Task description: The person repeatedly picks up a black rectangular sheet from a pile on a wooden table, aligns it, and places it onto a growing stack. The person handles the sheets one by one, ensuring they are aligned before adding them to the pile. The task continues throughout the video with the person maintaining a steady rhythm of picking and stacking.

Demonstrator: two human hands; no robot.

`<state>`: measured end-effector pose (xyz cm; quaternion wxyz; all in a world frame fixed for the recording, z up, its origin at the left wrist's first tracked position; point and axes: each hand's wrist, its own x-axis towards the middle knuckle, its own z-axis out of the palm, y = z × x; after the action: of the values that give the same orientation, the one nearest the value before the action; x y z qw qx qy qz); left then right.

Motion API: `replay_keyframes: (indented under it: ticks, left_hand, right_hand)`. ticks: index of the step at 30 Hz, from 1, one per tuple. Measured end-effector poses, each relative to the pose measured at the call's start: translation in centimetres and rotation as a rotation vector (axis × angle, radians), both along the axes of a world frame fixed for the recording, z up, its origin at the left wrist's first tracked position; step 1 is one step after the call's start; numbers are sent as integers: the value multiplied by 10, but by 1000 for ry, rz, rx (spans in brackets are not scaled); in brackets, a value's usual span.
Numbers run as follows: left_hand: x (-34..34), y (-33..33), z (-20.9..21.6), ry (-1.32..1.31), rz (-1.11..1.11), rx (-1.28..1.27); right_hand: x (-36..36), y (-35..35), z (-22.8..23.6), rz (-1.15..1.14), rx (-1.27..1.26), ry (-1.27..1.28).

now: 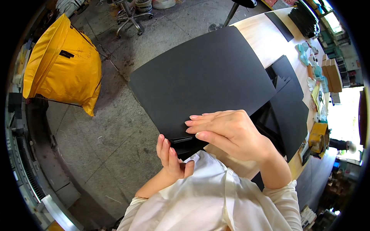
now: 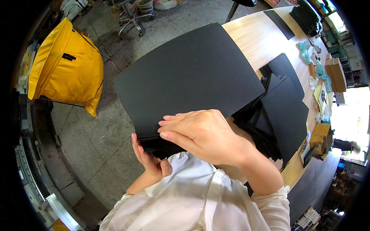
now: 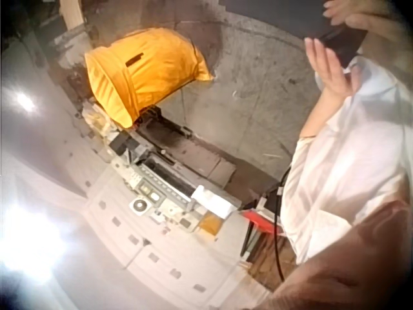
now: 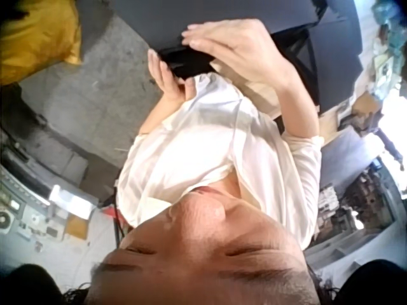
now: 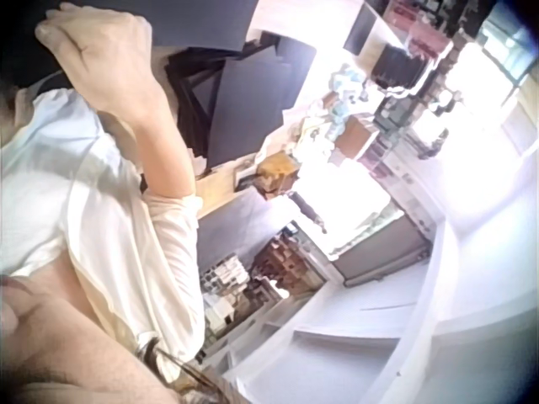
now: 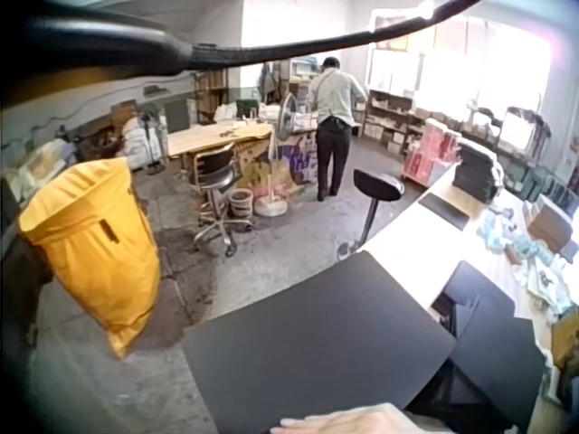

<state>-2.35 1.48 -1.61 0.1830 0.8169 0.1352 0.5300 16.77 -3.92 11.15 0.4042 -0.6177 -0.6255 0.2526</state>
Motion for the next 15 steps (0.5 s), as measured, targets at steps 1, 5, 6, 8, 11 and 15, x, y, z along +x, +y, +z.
replay_keyframes:
  ticks: [1,5,6,8,11,15]
  left_hand:
    - [-1,-1,0,9,7,2]
    - [1,-1,-1,10,14,21]
    - [1,-1,-2,11,16,24]
    - [1,-1,-2,14,19,30]
    - [2,-1,-1,12,23,29]
    - [3,-1,-2,-9,2,21]
  right_hand:
    - [0,0,0,2,1,-5]
    - [1,0,-1,10,21,-10]
    - [1,0,-1,10,21,-10]
    - [1,0,-1,10,25,-8]
    - [1,1,-1,10,32,-2]
    - [1,0,-1,7,32,6]
